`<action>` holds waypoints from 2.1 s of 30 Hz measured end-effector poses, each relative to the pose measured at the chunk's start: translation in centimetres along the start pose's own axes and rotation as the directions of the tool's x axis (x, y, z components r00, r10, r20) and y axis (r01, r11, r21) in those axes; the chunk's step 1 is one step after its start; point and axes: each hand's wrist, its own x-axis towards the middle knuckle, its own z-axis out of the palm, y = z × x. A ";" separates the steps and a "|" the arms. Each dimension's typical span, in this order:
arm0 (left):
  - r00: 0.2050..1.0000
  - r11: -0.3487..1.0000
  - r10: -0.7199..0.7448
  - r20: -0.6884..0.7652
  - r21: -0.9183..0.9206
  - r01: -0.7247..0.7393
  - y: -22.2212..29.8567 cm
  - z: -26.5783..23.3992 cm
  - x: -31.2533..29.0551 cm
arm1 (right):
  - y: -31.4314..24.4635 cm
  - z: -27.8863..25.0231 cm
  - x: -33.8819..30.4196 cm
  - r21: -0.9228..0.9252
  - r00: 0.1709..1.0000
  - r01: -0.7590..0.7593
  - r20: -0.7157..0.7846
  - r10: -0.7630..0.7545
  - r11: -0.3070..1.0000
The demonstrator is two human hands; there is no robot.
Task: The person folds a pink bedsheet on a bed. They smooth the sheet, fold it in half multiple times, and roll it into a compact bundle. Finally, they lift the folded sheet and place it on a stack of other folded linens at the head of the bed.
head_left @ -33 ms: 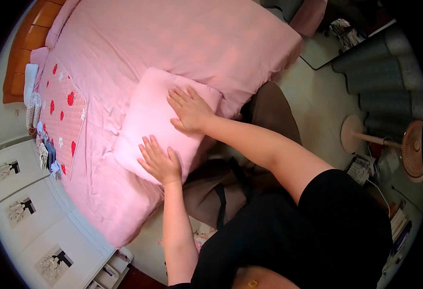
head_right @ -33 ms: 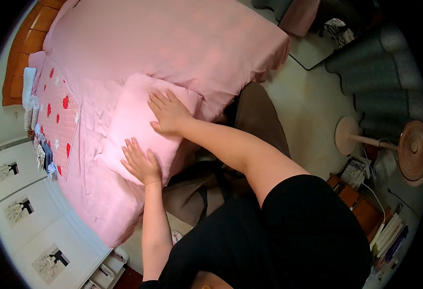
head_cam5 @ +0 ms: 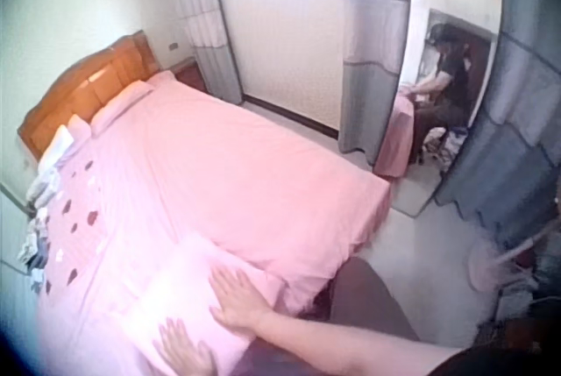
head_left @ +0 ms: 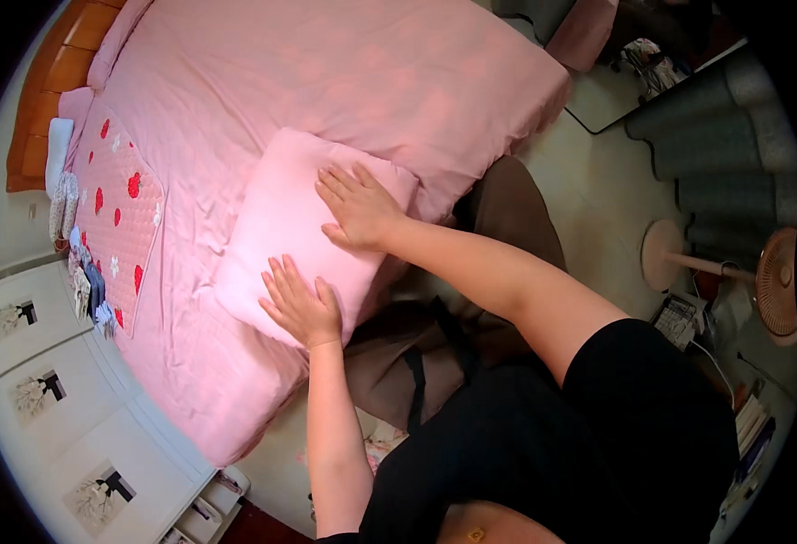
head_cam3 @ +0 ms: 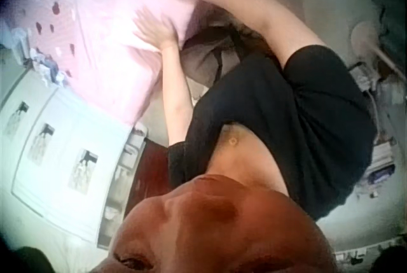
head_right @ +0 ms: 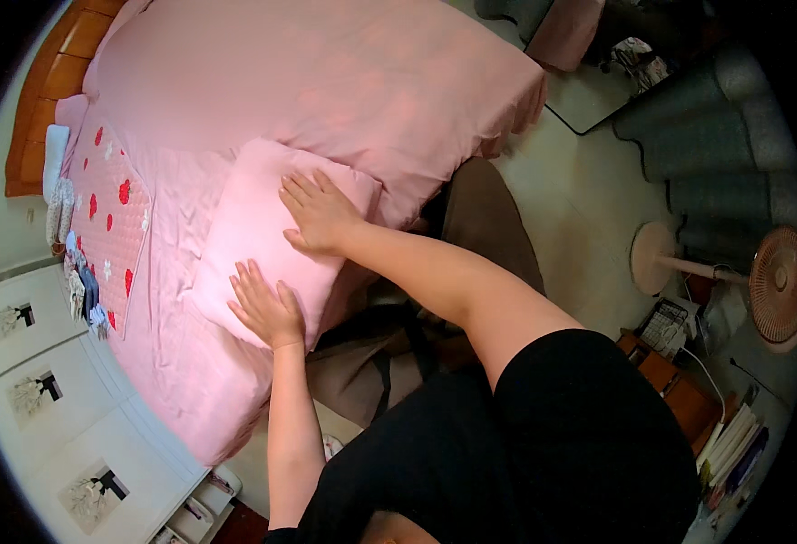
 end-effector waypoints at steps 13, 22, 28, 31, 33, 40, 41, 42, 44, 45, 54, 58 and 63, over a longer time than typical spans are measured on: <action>0.999 1.000 -0.012 -0.033 -0.008 0.012 0.1 0.6 -0.1 | 0.3 0.2 -0.4 -0.012 1.000 0.009 -0.014 -0.009 1.000; 0.992 0.996 -0.076 -0.103 -0.049 0.071 -0.4 0.2 -0.1 | -5.8 -1.0 2.5 0.005 0.999 0.031 0.006 -0.031 0.999; 0.933 0.963 -0.255 -0.254 -0.155 0.220 -0.8 1.3 -1.3 | -11.3 1.3 2.4 0.091 0.965 0.251 -0.105 -0.242 0.964; 0.904 0.942 -0.318 -0.286 -0.203 0.267 -0.1 1.5 -1.8 | -10.9 1.9 1.7 0.048 0.962 0.258 -0.106 -0.252 0.965; 0.901 0.931 -0.335 -0.275 -0.245 0.271 0.2 1.3 -2.1 | -10.7 1.8 1.4 0.062 0.968 0.248 -0.061 -0.244 0.967; 0.899 0.905 -0.346 -0.270 -0.350 0.243 0.1 0.6 -2.5 | -9.9 3.4 1.4 -0.002 0.948 0.298 -0.116 -0.297 0.954; 0.893 0.900 -0.356 -0.275 -0.360 0.248 0.2 0.2 -2.4 | -10.0 3.1 1.5 -0.014 0.951 0.292 -0.097 -0.292 0.956; 0.888 0.895 -0.365 -0.280 -0.369 0.252 0.2 0.0 -2.4 | -10.1 2.8 1.6 -0.022 0.956 0.287 -0.061 -0.287 0.958; 0.902 0.899 -0.368 -0.225 -0.334 0.284 0.3 -0.4 -3.1 | -10.5 2.2 2.0 -0.041 0.962 0.273 0.009 -0.273 0.961; 0.905 0.891 -0.379 -0.192 -0.339 0.302 0.5 -0.8 -3.6 | -11.0 1.6 2.6 -0.052 0.966 0.248 0.094 -0.242 0.967; 0.918 0.807 -0.392 -0.056 -0.500 0.314 3.0 -0.2 -7.3 | -19.9 3.0 3.3 -0.121 0.769 0.593 0.377 -0.516 0.796; 0.926 0.795 -0.372 -0.070 -0.538 0.279 2.4 -0.5 -8.5 | -19.8 5.2 2.8 -0.221 0.712 0.671 0.460 -0.531 0.708; 0.943 0.796 -0.330 -0.048 -0.550 0.251 1.0 -1.1 -9.7 | -20.2 6.4 2.1 -0.288 0.686 0.694 0.540 -0.487 0.660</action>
